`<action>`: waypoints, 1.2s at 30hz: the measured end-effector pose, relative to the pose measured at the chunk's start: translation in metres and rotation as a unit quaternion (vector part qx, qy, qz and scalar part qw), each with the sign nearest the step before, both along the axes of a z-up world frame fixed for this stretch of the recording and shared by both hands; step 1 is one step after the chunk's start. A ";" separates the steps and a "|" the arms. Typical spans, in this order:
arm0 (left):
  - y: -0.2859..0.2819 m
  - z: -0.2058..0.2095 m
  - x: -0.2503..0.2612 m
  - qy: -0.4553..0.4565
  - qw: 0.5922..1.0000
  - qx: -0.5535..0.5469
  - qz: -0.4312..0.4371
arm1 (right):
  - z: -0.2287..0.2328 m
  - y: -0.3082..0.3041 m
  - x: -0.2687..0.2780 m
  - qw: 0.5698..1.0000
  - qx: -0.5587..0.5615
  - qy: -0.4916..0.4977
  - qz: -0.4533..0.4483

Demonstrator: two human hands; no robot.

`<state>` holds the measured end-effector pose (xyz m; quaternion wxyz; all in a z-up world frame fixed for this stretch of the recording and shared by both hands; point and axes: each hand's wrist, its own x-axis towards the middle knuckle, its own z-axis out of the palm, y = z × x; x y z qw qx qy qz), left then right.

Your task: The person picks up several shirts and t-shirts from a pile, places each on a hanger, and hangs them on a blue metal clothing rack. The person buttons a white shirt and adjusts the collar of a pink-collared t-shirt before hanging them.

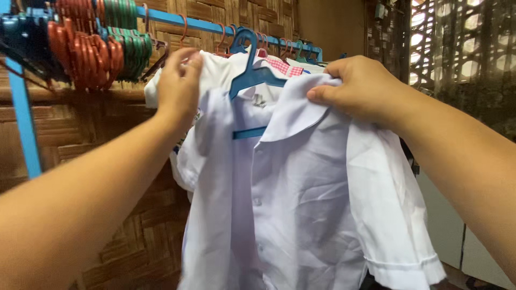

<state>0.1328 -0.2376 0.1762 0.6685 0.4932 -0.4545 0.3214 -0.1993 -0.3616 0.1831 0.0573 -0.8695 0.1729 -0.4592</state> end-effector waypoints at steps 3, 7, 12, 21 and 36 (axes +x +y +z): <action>-0.031 0.029 0.062 0.076 0.987 0.013 0.139 | 0.006 0.002 0.016 1.000 0.015 0.009 0.003; -0.068 0.074 0.101 0.193 0.981 0.022 0.007 | 0.018 -0.003 0.031 0.999 0.034 0.014 0.011; -0.091 0.112 0.087 0.317 0.940 0.120 0.045 | 0.028 -0.019 0.044 1.000 0.023 0.010 0.009; -0.197 0.132 0.115 0.290 0.924 0.198 -0.149 | 0.028 -0.072 0.057 0.999 0.010 -0.019 0.029; -0.373 0.154 0.107 0.257 0.920 0.286 -0.078 | 0.045 -0.216 0.031 0.999 -0.009 -0.041 0.020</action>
